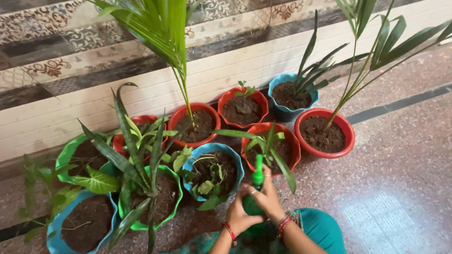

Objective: The person uses a green spray bottle to mist water onto several potted plants arranged on the floor. The person systematically sprays each plant's leaves and soil.

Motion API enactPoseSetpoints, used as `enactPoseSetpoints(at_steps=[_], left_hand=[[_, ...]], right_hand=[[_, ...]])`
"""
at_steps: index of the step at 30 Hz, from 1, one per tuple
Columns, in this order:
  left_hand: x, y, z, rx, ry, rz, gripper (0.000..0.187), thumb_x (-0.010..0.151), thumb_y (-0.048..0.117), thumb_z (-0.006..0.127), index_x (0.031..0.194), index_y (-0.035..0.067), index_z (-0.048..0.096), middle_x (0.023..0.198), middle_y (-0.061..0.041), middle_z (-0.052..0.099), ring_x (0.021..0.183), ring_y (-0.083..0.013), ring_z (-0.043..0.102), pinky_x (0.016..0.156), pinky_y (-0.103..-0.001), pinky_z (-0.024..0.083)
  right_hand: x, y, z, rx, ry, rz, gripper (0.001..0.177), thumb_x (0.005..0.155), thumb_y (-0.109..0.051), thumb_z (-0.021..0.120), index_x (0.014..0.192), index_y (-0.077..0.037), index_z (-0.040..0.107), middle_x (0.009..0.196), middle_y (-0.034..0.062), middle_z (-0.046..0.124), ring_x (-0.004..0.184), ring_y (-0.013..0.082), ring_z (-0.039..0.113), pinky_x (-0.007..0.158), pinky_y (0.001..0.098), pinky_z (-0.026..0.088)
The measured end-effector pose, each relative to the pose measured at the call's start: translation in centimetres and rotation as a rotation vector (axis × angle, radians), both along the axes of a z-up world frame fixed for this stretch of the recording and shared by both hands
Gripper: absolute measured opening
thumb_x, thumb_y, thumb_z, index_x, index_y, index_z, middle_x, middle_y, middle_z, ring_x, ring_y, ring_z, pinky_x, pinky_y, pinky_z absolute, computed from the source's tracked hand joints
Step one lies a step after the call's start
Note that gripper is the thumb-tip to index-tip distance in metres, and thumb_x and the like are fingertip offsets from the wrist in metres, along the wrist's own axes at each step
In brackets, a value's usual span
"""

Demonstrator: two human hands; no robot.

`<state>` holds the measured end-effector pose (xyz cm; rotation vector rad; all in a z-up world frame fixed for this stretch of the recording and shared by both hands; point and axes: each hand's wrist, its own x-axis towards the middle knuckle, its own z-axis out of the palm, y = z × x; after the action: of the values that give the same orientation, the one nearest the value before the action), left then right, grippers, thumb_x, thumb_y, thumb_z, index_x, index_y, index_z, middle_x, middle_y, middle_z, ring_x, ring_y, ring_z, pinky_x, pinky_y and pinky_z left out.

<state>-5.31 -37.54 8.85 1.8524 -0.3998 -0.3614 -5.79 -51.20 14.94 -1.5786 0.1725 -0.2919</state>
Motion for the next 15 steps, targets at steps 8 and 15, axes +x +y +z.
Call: enactPoseSetpoints(at_steps=[8,15], left_hand=[[0.4,-1.5,-2.2,-0.102,-0.149,-0.019,0.118,0.054,0.032,0.1,0.15,0.007,0.035,0.143,-0.017,0.056,0.131,-0.0329,0.057,0.106,-0.043,0.046],[2.2,-5.4,0.0,0.036,-0.09,-0.074,0.105,0.051,0.039,0.096,0.14,0.011,0.049,0.131,-0.012,0.067,0.122,-0.0291,0.066,0.103,-0.039,0.052]], right_hand=[[0.1,-1.0,0.2,0.013,0.069,-0.03,0.079,0.082,0.0,0.071,0.149,-0.013,0.032,0.107,0.0031,0.056,0.095,0.0162,0.058,0.083,0.0301,0.052],[0.3,-4.5,1.6,0.161,-0.04,-0.218,0.076,0.081,-0.009,0.078,0.148,-0.008,0.042,0.113,0.0066,0.063,0.096,0.0174,0.061,0.08,0.0318,0.054]])
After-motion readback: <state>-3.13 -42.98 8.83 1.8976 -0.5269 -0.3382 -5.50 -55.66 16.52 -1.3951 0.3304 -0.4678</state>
